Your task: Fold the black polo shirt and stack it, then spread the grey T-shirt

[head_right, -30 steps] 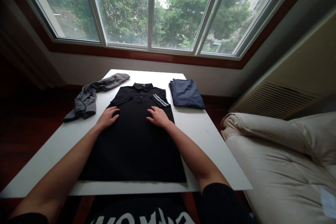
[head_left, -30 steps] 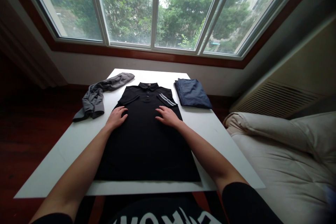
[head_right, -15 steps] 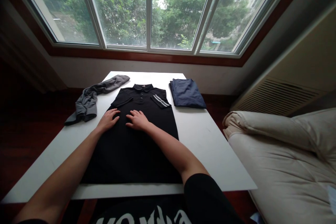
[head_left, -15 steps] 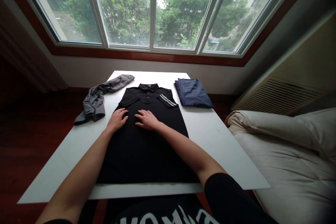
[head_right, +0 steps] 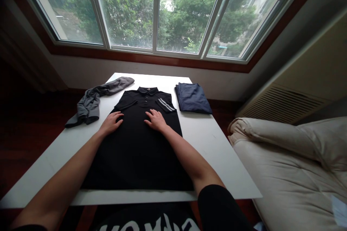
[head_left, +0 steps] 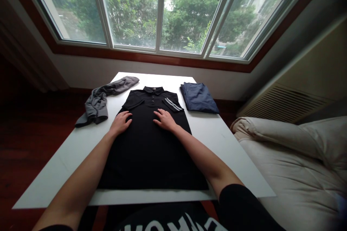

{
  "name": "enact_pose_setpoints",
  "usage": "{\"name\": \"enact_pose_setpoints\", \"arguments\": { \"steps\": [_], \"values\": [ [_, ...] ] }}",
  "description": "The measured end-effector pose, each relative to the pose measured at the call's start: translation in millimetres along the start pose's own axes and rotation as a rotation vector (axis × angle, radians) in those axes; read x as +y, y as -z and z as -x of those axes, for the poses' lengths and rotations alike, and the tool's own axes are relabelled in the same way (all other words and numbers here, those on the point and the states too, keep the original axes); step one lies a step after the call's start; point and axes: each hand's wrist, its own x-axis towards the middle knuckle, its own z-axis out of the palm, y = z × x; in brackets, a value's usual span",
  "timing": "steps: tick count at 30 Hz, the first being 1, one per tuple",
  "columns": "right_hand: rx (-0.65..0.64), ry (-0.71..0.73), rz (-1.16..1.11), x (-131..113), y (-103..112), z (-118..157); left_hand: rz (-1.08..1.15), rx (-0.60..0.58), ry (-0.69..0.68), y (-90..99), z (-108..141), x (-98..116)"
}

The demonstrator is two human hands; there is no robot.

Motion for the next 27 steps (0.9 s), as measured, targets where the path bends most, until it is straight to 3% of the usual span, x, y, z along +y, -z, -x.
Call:
{"name": "enact_pose_setpoints", "arguments": {
  "steps": [8, 20, 23, 27],
  "values": [
    [-0.07, 0.324, -0.048, -59.8, 0.8, 10.0, 0.012, 0.002, 0.01, -0.2, 0.1, -1.4],
    [-0.155, 0.863, -0.042, -140.6, 12.2, 62.2, 0.011, 0.011, -0.022, 1.0, 0.6, -0.5],
    [-0.16, 0.855, -0.041, -136.8, 5.6, 57.8, 0.014, 0.012, -0.011, 1.7, 0.9, -0.3],
    [-0.131, 0.578, -0.026, -97.9, 0.2, 40.3, 0.017, 0.007, -0.006, 1.4, 0.4, -1.4]
  ]
}}
